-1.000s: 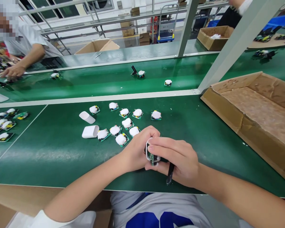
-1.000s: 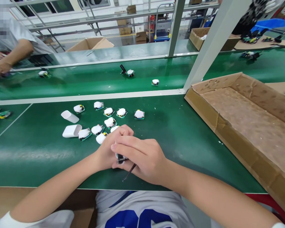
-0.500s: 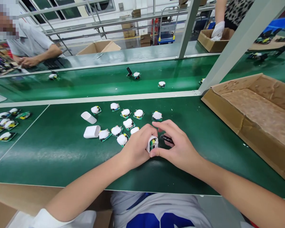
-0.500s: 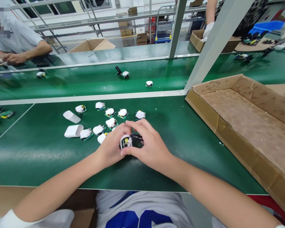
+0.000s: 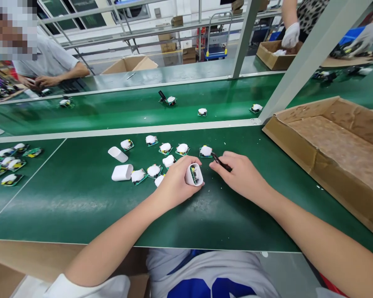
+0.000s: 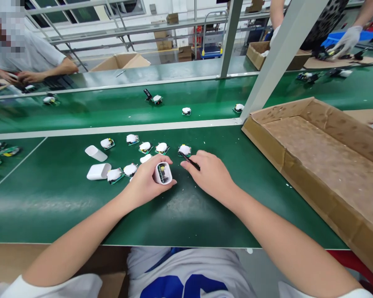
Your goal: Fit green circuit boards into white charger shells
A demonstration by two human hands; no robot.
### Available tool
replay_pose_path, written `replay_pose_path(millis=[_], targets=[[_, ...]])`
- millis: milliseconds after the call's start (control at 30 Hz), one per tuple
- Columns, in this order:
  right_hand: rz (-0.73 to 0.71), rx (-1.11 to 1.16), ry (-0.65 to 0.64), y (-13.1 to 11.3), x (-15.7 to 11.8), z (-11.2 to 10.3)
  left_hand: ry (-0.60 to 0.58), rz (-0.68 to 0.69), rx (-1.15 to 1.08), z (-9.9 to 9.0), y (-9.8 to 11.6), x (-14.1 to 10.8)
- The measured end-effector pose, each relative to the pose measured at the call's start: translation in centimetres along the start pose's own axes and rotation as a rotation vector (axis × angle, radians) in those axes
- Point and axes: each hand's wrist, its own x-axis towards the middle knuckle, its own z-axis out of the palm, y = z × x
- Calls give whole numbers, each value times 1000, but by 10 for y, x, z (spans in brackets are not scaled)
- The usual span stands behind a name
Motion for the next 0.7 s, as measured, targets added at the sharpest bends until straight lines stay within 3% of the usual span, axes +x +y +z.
replay_pose_path(millis=[67, 200, 400, 700], targets=[[-15, -27, 60, -3, -1, -7, 3, 18, 36, -2, 0, 1], [-161, 260, 291, -14, -8, -15, -39, 26, 79, -2, -2, 2], [-233, 454, 219, -16, -13, -8, -113, 44, 90, 0, -2, 0], [-361, 391, 262, -21, -15, -5, -50, 95, 92, -2, 2, -1]])
